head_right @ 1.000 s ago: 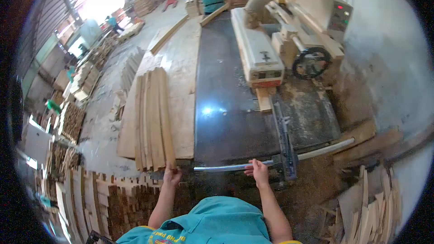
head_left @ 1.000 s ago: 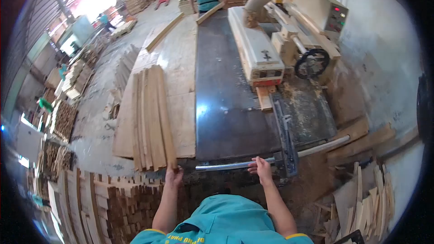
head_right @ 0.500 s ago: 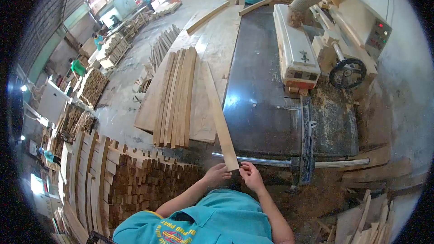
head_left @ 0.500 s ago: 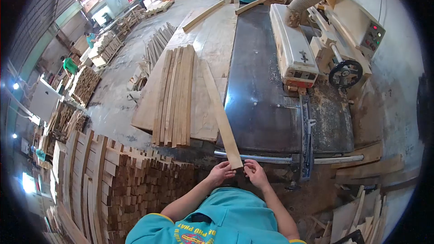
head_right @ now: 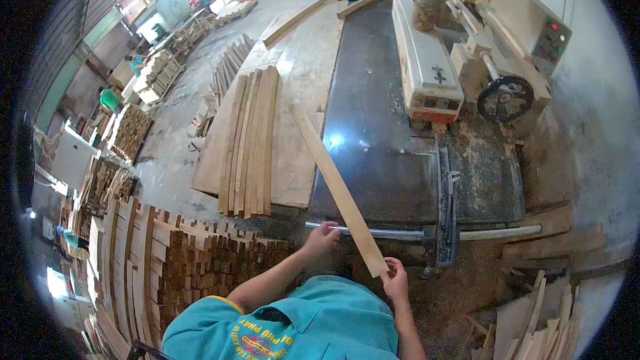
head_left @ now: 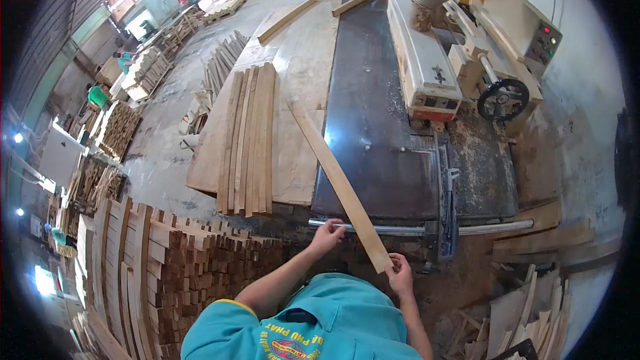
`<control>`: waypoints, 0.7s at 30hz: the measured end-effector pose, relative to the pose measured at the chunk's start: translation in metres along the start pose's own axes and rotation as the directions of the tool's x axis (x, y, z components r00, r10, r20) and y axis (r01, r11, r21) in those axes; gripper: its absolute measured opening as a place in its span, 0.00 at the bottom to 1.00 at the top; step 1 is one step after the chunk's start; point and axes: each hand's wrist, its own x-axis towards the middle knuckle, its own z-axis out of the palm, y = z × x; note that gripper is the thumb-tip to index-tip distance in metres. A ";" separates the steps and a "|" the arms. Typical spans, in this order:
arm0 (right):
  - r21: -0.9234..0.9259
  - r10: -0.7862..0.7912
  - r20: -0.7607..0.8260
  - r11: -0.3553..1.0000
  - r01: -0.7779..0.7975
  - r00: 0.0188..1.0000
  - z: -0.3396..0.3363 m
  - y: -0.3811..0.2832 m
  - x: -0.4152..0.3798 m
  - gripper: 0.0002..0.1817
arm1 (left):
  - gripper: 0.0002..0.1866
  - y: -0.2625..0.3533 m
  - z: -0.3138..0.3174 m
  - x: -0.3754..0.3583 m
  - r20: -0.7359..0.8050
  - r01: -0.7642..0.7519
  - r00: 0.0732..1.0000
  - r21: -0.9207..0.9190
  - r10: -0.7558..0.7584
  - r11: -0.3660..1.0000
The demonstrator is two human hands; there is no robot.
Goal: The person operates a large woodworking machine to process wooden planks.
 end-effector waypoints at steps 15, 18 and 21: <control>0.678 0.543 -0.020 0.625 -0.388 0.839 -0.064 0.032 -0.111 0.34 | 0.27 0.043 0.049 0.044 -0.056 -0.124 0.988 0.251 0.143 0.960; 0.739 0.528 0.074 0.541 -0.402 0.846 -0.079 0.070 -0.140 0.35 | 0.30 0.009 0.071 0.053 0.047 -0.264 0.963 0.383 0.266 0.885; 0.812 0.533 0.017 0.487 -0.323 0.846 -0.079 0.091 -0.170 0.35 | 0.32 0.034 0.096 0.027 0.145 -0.303 0.953 0.449 0.266 0.841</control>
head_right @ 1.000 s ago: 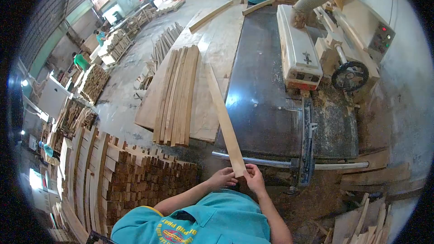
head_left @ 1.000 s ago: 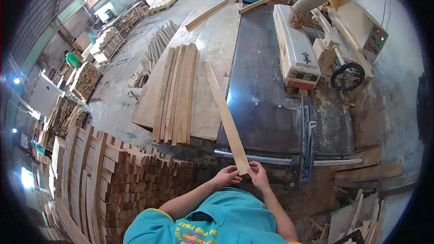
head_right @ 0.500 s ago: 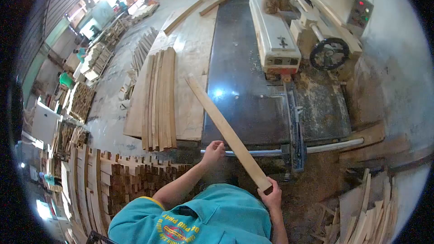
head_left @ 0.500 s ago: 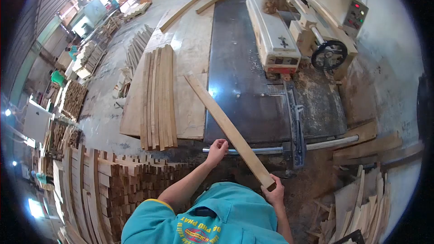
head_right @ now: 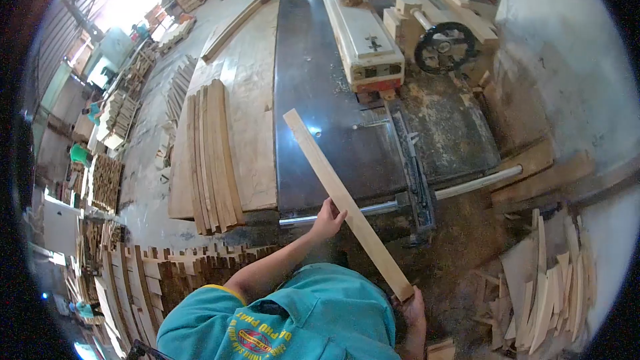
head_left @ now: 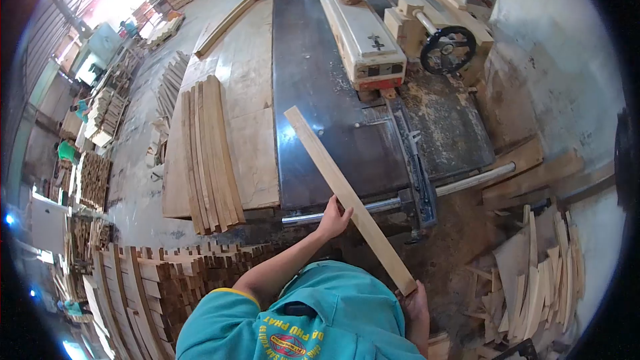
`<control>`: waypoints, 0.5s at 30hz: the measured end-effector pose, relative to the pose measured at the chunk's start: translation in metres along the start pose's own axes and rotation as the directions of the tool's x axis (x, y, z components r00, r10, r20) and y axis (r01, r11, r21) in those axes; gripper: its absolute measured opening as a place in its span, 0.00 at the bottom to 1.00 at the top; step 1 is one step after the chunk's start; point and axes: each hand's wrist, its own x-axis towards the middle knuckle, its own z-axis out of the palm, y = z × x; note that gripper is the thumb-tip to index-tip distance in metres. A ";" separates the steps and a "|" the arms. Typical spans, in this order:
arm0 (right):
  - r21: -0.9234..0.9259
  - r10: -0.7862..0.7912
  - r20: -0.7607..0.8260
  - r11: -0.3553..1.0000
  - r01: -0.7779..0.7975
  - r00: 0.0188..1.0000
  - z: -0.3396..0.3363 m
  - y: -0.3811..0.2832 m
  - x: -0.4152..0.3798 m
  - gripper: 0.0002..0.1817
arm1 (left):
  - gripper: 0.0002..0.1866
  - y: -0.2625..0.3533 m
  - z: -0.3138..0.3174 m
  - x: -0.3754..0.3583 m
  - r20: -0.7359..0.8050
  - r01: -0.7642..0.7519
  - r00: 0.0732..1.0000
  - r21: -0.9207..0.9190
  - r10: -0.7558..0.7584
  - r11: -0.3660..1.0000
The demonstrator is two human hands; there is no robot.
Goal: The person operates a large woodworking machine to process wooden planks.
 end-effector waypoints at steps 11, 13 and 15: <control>-0.191 -0.191 -0.223 0.970 0.150 0.956 -0.050 0.046 -0.074 0.16 | 0.37 0.036 0.081 0.008 0.356 -0.163 0.918 -0.068 0.176 0.984; -0.180 -0.237 -0.241 0.964 0.197 0.941 -0.047 0.047 -0.079 0.15 | 0.33 0.047 0.091 0.008 0.389 -0.232 0.904 0.095 0.178 0.968; -0.171 -0.280 -0.255 0.955 0.242 0.926 -0.039 0.042 -0.083 0.15 | 0.32 0.051 0.103 0.015 0.386 -0.287 0.888 0.041 0.250 0.957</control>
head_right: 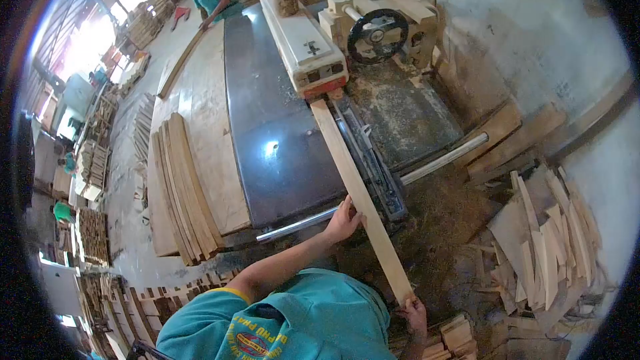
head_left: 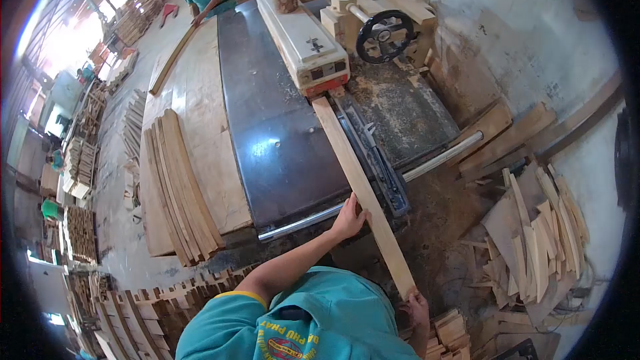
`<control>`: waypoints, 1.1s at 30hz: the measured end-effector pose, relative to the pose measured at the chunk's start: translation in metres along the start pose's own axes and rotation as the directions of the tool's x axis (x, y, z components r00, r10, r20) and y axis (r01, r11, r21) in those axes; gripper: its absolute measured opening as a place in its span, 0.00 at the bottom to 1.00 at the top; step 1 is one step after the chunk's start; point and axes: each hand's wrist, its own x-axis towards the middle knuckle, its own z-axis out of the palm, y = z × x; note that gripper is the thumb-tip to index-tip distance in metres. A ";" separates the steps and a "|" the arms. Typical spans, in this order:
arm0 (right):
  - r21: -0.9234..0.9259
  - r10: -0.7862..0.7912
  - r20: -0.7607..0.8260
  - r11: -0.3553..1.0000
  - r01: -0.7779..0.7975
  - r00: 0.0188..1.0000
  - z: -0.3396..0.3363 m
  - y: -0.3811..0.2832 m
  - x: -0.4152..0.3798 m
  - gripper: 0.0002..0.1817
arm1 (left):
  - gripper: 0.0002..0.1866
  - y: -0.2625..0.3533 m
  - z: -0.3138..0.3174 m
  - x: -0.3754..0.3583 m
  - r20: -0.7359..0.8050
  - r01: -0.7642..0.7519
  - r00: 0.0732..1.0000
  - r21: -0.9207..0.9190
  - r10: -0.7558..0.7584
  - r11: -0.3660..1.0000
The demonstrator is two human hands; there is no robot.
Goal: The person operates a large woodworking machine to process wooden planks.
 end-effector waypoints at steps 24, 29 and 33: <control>-0.095 -0.159 0.044 0.982 0.163 0.986 0.099 -0.052 0.074 0.16 | 0.48 -0.023 -0.026 0.125 -0.274 0.052 0.960 0.391 0.062 0.919; 0.082 -0.192 0.082 0.979 0.185 0.978 0.134 -0.056 0.114 0.17 | 0.47 -0.035 -0.056 0.170 -0.326 0.044 0.940 0.392 0.094 0.919; -0.126 -0.225 0.073 0.964 0.233 0.972 0.166 -0.077 0.127 0.17 | 0.47 -0.043 -0.080 0.198 -0.309 0.060 0.949 0.364 0.060 0.930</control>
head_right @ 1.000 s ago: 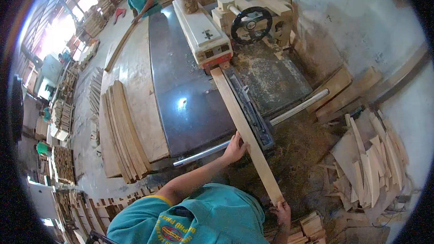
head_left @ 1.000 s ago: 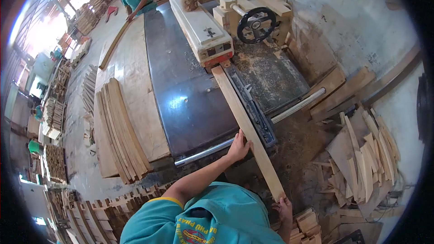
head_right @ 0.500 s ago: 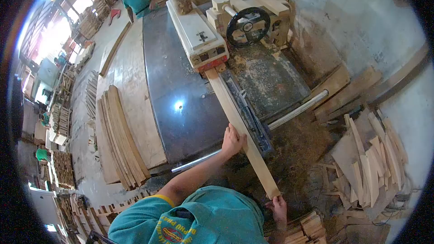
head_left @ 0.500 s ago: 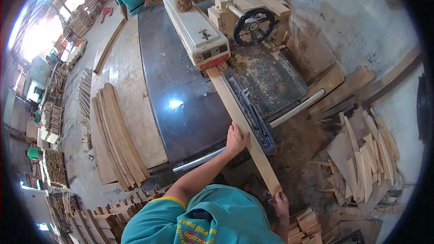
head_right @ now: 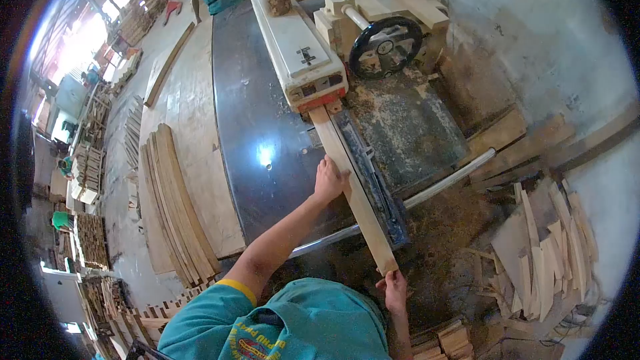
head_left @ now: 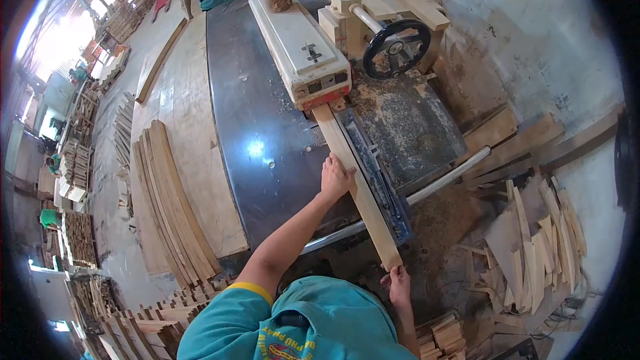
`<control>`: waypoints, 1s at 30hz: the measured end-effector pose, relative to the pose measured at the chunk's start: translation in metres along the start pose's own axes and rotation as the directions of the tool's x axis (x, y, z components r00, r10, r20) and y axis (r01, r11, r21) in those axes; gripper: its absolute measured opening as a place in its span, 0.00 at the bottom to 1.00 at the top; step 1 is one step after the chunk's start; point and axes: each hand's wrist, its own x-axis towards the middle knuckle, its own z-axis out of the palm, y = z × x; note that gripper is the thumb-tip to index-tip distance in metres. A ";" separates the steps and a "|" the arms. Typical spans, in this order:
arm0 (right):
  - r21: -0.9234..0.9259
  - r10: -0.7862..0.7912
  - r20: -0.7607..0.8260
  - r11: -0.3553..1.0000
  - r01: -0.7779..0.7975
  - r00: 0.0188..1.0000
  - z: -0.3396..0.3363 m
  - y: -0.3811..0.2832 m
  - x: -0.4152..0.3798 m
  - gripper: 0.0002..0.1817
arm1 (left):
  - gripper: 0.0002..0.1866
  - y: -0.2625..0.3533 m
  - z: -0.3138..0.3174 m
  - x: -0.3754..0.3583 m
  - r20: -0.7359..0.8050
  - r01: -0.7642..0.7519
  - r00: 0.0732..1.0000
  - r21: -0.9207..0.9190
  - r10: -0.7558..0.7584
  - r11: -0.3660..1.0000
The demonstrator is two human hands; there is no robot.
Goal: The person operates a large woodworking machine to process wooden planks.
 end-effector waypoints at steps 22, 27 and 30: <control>-0.169 0.159 -0.078 0.971 -0.170 0.984 0.152 -0.071 0.124 0.33 | 0.22 -0.077 -0.103 -0.050 -0.051 0.136 0.983 -0.434 -0.175 0.890; -0.071 0.231 -0.034 0.970 -0.233 0.972 0.181 -0.089 0.155 0.32 | 0.14 -0.092 -0.165 -0.178 -0.156 0.284 0.884 -0.568 -0.440 0.772; -0.004 0.223 0.034 0.975 -0.223 0.974 0.194 -0.094 0.167 0.32 | 0.12 -0.148 -0.170 -0.254 -0.357 0.321 0.733 -0.568 -0.579 0.758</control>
